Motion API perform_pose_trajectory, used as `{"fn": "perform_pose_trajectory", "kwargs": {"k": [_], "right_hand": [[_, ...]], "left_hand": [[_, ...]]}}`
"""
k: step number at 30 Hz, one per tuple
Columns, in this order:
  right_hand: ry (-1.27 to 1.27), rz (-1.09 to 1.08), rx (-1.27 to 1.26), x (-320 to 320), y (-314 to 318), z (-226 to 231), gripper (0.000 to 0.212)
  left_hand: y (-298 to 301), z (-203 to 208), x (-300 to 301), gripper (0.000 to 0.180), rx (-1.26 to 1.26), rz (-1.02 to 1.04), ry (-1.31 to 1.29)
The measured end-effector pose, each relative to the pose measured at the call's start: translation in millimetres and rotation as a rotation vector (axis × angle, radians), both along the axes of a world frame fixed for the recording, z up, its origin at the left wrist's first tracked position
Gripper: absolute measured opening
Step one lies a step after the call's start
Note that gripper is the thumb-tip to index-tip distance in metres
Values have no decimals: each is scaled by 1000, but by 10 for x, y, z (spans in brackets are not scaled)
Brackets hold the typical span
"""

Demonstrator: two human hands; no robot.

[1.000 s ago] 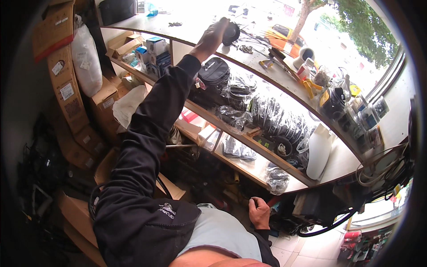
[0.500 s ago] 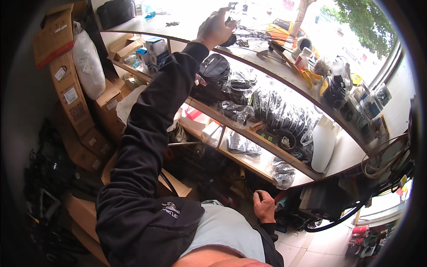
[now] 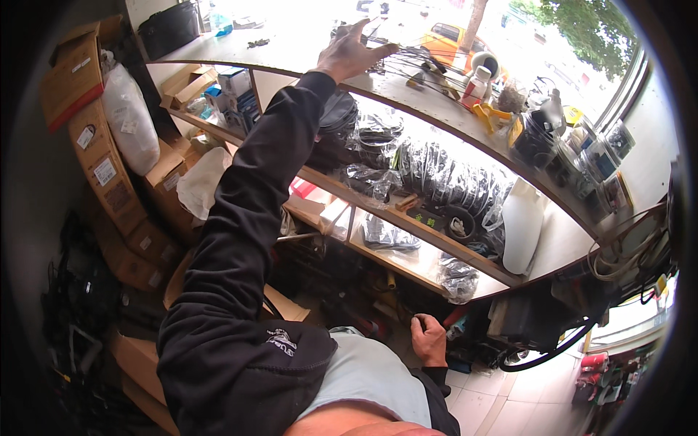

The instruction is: The person retrieves a bicycle tire and a wheel hub with spokes from a cluttered shop interior, then moves outside to a tiled sidewalk. The person inserts the spokes into the hub and begins threading them, preparing to assemble the wheel.

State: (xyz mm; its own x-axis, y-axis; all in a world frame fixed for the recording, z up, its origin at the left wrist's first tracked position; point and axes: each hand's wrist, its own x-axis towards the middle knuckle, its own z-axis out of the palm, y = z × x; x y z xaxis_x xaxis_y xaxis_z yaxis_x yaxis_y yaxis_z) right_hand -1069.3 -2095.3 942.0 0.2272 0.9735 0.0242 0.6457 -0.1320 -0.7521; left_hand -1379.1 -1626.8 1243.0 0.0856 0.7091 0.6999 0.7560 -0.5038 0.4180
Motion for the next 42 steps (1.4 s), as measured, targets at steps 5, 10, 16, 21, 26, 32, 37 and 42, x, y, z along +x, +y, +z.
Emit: {"fn": "perform_pose_trajectory", "kwargs": {"k": [5, 10, 16, 21, 26, 32, 37, 42], "right_hand": [[10, -16, 3, -6, -21, 67, 20], [-14, 3, 34, 19, 14, -20, 19], [-5, 59, 16, -61, 97, 54, 19], [-8, 141, -22, -115, 170, 17, 20], [-19, 199, -42, -160, 210, -10, 21], [-50, 269, -27, -219, 246, 32, 20], [-48, 316, -21, -229, 311, 20, 21], [-51, 313, 39, -239, 319, -2, 20]], "left_hand": [[116, 35, -182, 131, 28, -141, 69], [-10, 137, -380, 139, -30, -146, 203], [-365, 149, -777, 130, -55, -177, 239], [-671, -33, -1071, 98, 33, -206, 222], [-1433, -330, -957, 69, 63, -11, 171], [-2003, -491, -1129, 56, -396, -106, 96], [-2197, -512, -932, 70, -830, -599, -441], [-2236, -609, -374, 52, -823, -688, -703]]}}
